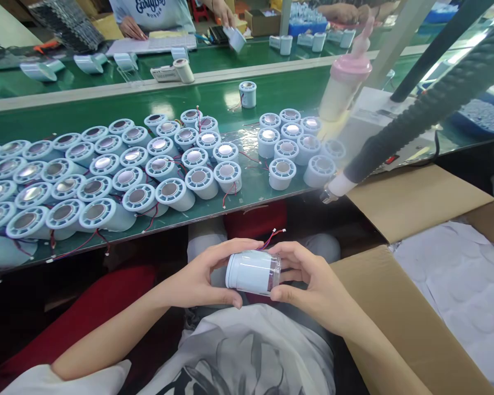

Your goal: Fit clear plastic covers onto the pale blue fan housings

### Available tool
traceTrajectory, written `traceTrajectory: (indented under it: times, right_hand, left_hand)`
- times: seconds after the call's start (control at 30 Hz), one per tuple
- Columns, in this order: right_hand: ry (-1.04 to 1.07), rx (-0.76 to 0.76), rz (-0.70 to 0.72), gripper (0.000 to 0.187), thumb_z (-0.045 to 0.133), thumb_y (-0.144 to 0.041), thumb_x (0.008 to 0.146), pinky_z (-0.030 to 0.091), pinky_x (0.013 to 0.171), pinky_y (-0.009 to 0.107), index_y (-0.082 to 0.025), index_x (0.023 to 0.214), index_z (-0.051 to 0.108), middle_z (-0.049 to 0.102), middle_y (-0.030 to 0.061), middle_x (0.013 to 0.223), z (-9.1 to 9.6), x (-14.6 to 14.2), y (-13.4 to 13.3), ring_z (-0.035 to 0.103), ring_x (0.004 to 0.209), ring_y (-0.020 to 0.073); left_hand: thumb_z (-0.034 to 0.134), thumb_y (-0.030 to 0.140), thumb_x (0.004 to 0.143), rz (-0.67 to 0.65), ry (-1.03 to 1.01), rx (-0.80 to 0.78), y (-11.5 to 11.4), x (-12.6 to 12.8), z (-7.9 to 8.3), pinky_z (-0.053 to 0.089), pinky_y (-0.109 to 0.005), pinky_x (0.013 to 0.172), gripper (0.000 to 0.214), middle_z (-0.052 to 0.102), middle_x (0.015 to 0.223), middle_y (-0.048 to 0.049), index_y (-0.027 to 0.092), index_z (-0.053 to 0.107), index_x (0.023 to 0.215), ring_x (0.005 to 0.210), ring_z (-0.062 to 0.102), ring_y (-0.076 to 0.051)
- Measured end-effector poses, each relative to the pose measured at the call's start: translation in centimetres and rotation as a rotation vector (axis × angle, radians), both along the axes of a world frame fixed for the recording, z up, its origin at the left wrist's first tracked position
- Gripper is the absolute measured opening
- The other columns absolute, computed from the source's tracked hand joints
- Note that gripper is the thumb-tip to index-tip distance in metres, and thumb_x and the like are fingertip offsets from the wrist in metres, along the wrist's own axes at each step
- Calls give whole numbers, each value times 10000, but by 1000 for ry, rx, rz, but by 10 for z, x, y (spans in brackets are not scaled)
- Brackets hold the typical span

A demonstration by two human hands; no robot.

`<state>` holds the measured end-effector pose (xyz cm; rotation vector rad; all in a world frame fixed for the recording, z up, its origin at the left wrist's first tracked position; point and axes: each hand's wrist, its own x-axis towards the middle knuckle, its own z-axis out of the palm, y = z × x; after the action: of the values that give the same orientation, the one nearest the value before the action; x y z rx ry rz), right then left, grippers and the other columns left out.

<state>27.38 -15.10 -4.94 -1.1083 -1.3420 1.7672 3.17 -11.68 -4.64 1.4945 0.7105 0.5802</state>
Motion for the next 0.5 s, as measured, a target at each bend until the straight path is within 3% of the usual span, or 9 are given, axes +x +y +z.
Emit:
traceTrajectory:
  times: [0.33, 0.5]
  right_hand:
    - [143, -228, -95, 408, 775, -449, 770, 540, 663, 246, -235, 1067, 596, 671, 29, 933, -7, -7, 2, 645, 816, 165]
    - [201, -317, -144, 379, 741, -466, 798, 564, 601, 257, -216, 1041, 593, 669, 7, 875, -15, -10, 3, 661, 674, 141]
  left_hand:
    - [856, 257, 645, 7, 9, 68, -1, -3, 1, 400, -439, 1110, 774, 545, 1403, -94, 289, 542, 1352, 1317, 486, -302]
    - [861, 211, 632, 8, -26, -76, 0, -2, 0, 439, -411, 1076, 801, 535, 1406, -89, 297, 532, 1358, 1288, 515, -287]
